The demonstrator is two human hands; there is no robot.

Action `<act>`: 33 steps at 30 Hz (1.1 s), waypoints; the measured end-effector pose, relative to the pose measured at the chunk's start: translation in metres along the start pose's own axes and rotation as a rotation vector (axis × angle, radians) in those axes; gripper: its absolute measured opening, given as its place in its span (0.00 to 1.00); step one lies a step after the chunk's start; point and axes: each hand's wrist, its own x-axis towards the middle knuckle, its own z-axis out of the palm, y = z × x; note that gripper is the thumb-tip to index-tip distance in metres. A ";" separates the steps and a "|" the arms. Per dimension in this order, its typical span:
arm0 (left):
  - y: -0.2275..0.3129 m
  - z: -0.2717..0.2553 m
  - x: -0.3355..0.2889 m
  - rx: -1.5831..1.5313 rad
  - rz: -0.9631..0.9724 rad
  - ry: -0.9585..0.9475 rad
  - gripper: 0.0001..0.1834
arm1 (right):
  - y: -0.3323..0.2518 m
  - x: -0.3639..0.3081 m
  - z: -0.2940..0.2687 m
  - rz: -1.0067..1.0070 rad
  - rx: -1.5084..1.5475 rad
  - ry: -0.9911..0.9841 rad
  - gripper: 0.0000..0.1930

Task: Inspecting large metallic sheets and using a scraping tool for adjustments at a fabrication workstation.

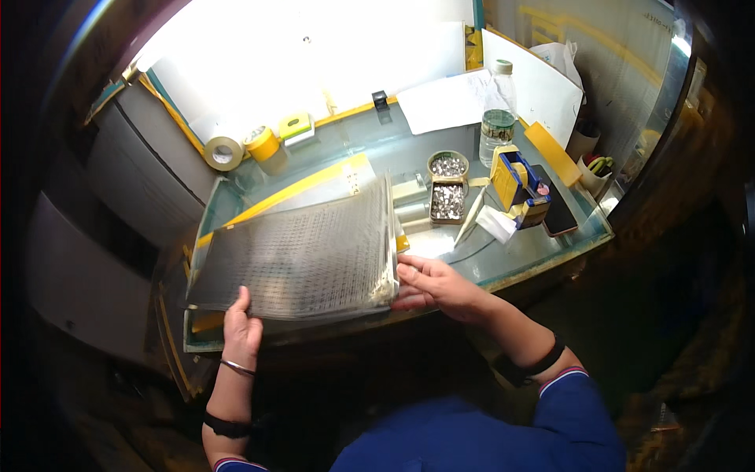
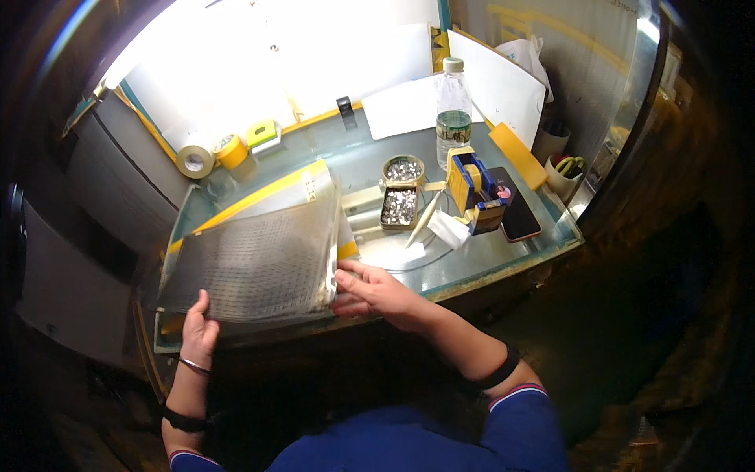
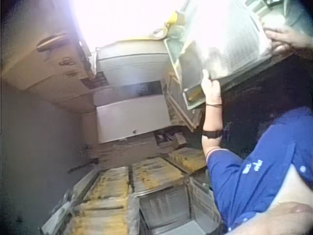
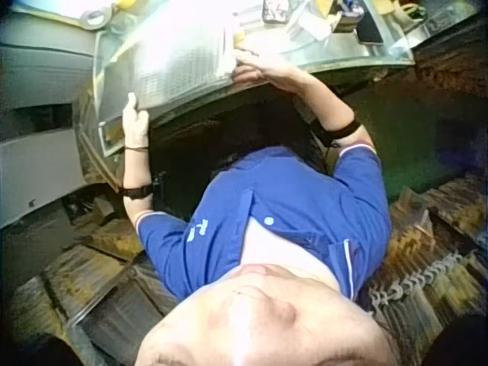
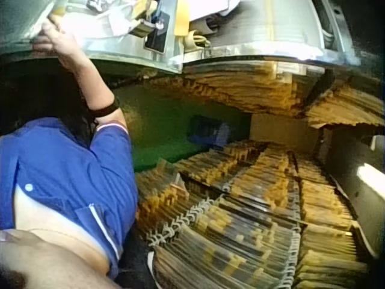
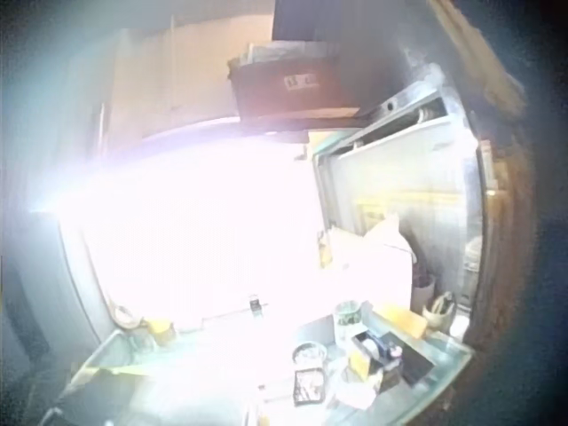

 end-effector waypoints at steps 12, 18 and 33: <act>0.015 0.051 -0.088 0.805 -0.429 -0.333 0.19 | -0.001 0.008 -0.008 -0.104 -0.167 0.258 0.34; -0.035 0.106 -0.090 1.257 0.652 -0.571 0.12 | -0.009 0.010 -0.008 -0.095 -0.159 0.274 0.34; -0.101 0.150 -0.075 1.159 0.860 -0.559 0.15 | 0.007 0.009 -0.023 -0.147 -0.158 0.192 0.33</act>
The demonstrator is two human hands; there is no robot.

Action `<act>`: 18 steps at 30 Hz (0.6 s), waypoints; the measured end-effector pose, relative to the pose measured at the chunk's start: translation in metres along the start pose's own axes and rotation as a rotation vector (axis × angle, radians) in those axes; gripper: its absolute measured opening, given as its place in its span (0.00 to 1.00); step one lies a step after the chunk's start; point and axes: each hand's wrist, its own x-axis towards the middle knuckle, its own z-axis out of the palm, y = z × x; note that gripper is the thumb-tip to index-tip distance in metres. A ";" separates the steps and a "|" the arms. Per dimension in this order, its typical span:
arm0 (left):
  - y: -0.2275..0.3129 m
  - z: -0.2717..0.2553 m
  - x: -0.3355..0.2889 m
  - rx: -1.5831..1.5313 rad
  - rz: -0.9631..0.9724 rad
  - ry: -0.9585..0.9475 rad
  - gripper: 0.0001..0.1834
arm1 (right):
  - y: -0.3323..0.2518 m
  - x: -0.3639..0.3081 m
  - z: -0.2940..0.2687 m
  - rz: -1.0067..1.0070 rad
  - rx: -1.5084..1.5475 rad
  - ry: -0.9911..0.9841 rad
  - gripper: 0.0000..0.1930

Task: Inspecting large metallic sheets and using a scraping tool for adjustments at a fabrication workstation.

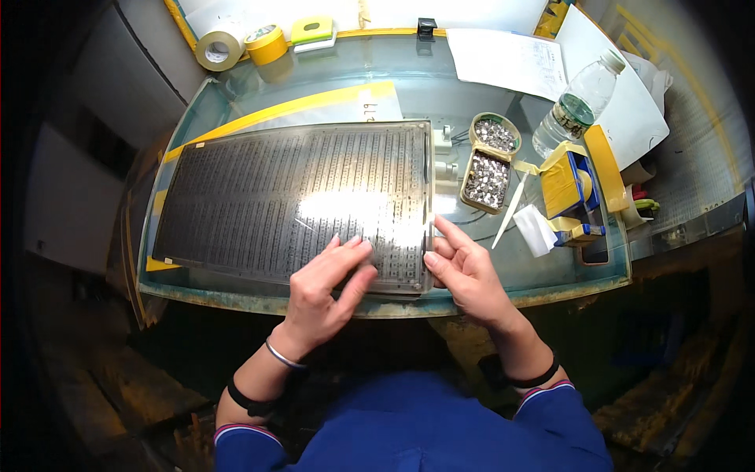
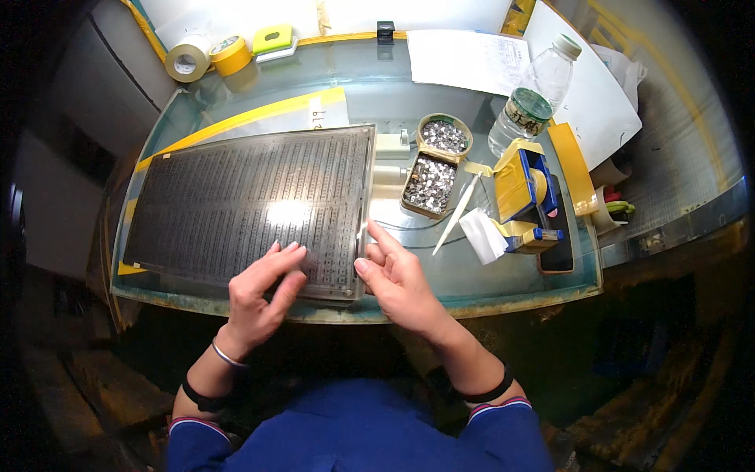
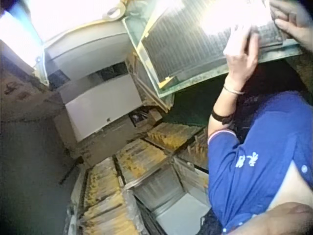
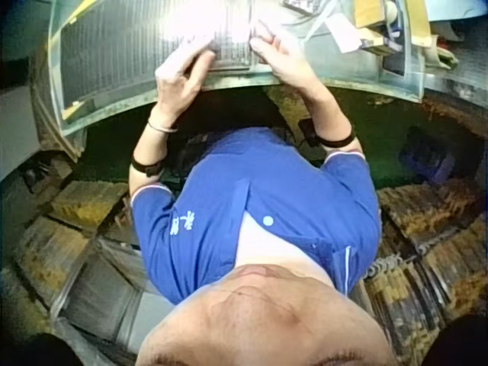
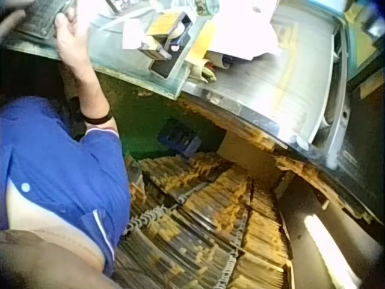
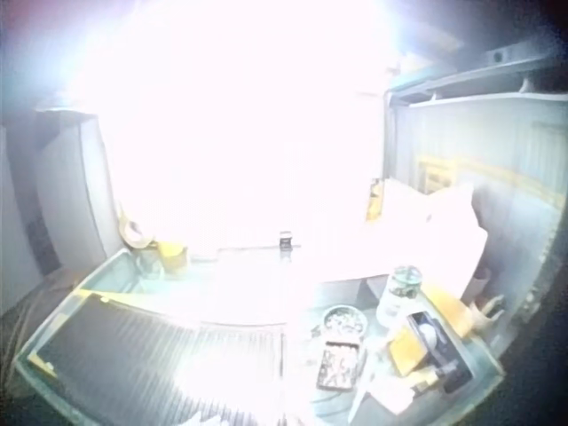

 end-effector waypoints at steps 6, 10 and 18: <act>-0.002 0.021 -0.002 -0.392 -0.067 0.424 0.18 | -0.002 0.003 0.001 -0.074 0.036 0.023 0.34; -0.002 0.002 0.001 0.203 0.231 0.017 0.23 | -0.006 -0.002 0.003 -0.047 0.050 0.126 0.33; -0.006 0.005 -0.008 0.067 0.187 0.103 0.21 | -0.004 -0.006 0.003 -0.071 0.034 0.118 0.31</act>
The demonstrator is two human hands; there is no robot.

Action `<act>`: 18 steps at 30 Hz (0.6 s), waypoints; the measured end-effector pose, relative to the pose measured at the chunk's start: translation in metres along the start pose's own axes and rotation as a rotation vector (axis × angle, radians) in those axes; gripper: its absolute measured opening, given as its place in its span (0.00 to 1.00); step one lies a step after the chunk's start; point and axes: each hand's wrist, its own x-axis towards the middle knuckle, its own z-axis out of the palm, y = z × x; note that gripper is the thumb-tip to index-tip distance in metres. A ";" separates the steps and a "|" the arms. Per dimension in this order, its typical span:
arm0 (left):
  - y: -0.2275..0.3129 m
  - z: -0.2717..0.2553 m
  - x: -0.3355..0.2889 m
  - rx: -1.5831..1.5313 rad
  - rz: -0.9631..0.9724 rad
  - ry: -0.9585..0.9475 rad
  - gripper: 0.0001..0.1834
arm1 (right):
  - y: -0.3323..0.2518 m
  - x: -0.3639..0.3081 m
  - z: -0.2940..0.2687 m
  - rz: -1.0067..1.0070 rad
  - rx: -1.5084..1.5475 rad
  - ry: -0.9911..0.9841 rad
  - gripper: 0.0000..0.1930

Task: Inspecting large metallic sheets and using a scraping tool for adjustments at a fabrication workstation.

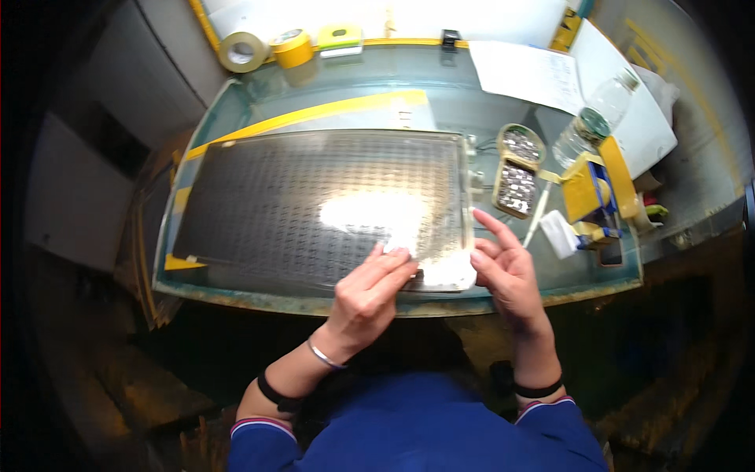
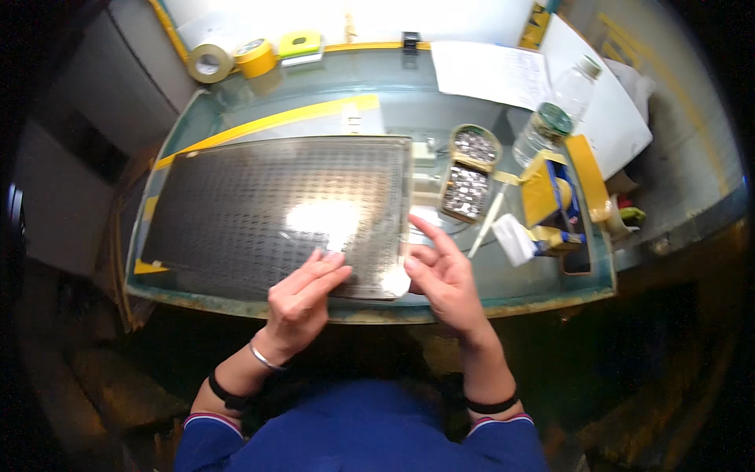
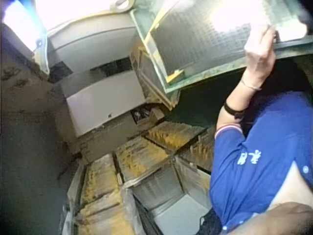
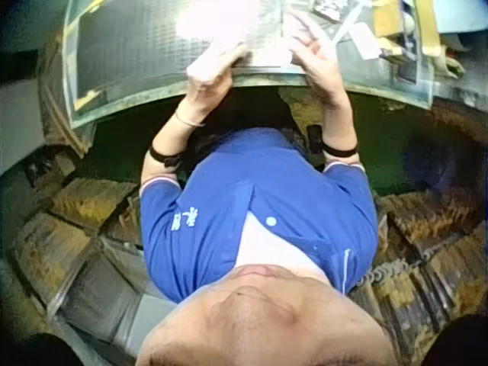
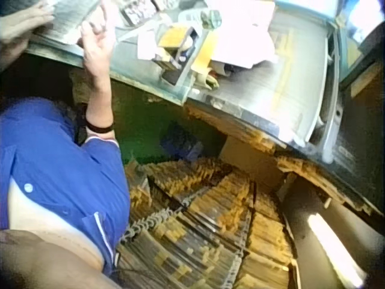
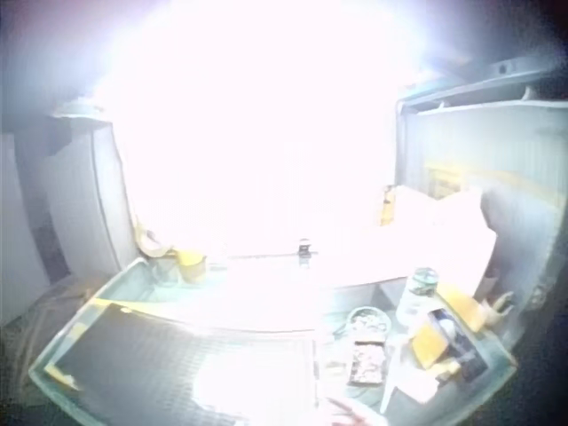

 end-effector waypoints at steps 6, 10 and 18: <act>-0.004 0.001 -0.006 -0.017 0.014 0.114 0.19 | -0.004 -0.001 0.008 -0.029 -0.025 0.009 0.31; -0.003 0.002 -0.007 -0.004 0.015 0.168 0.16 | -0.004 -0.002 0.008 -0.051 -0.029 0.003 0.31; -0.008 0.003 -0.008 -0.118 0.096 0.074 0.14 | -0.004 -0.001 0.004 -0.060 0.018 0.008 0.30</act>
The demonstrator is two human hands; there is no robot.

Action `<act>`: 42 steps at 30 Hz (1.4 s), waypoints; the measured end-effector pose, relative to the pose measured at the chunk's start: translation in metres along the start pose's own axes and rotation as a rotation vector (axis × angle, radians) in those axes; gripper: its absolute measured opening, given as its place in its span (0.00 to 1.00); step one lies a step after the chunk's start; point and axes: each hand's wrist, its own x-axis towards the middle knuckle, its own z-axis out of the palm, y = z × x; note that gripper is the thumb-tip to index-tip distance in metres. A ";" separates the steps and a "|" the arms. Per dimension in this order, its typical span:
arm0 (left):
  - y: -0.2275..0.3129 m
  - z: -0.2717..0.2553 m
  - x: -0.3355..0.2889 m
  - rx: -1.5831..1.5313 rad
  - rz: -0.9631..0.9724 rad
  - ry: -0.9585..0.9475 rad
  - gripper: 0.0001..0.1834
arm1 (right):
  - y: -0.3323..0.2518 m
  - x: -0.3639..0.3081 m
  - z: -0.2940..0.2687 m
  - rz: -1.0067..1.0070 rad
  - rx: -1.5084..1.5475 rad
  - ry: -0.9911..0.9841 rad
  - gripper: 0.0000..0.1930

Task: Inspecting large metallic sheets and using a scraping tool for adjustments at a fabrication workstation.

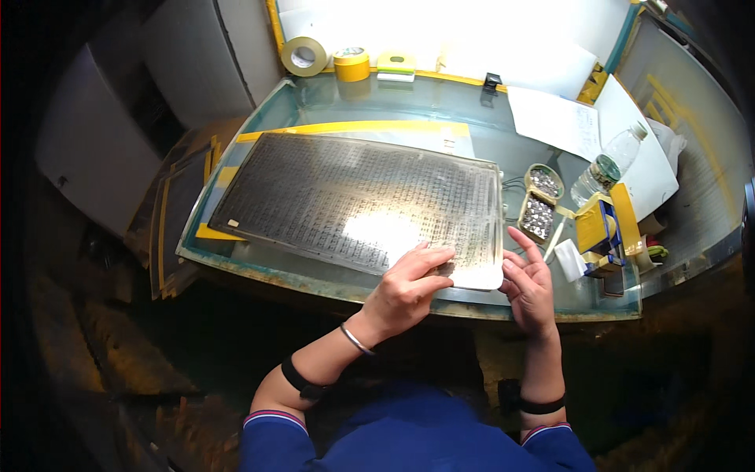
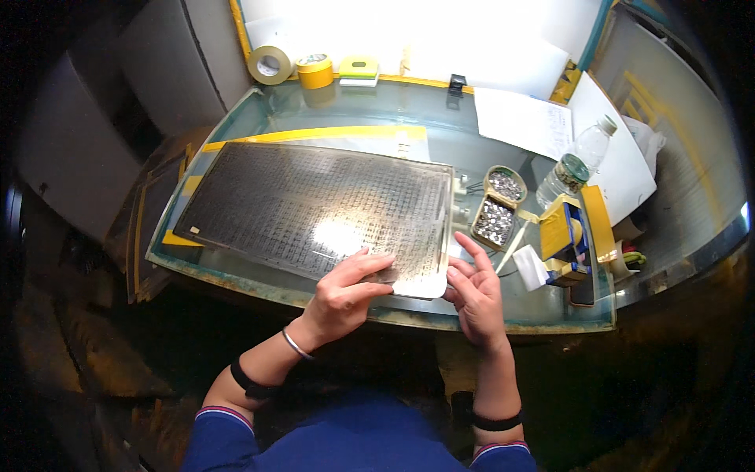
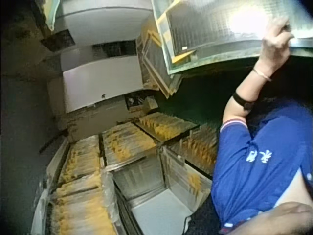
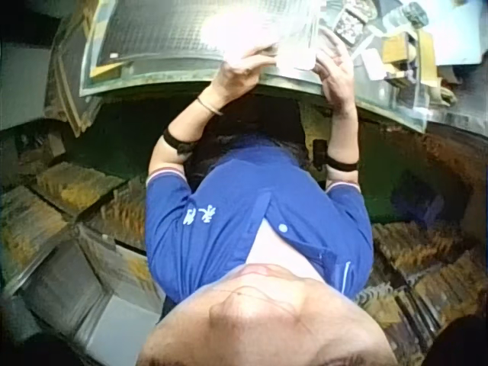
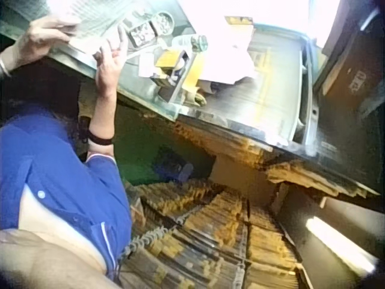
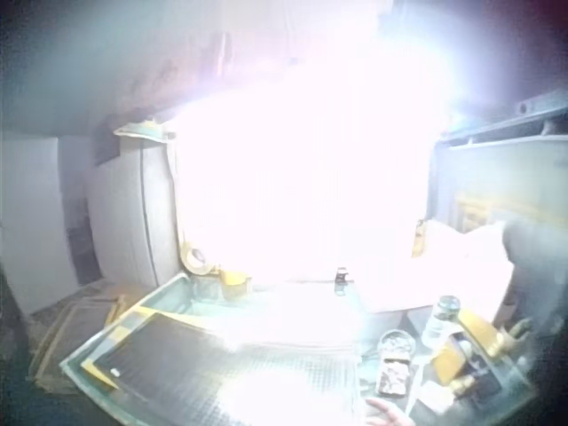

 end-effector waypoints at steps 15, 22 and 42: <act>0.008 0.001 0.001 0.029 -0.189 0.097 0.15 | 0.008 0.001 -0.006 0.002 0.080 0.043 0.27; 0.002 -0.021 0.013 0.135 0.065 -0.032 0.32 | 0.011 -0.003 -0.010 -0.073 0.027 0.044 0.28; 0.017 0.020 0.028 0.373 -0.127 -0.273 0.23 | 0.011 0.003 -0.001 -0.290 -0.174 0.166 0.26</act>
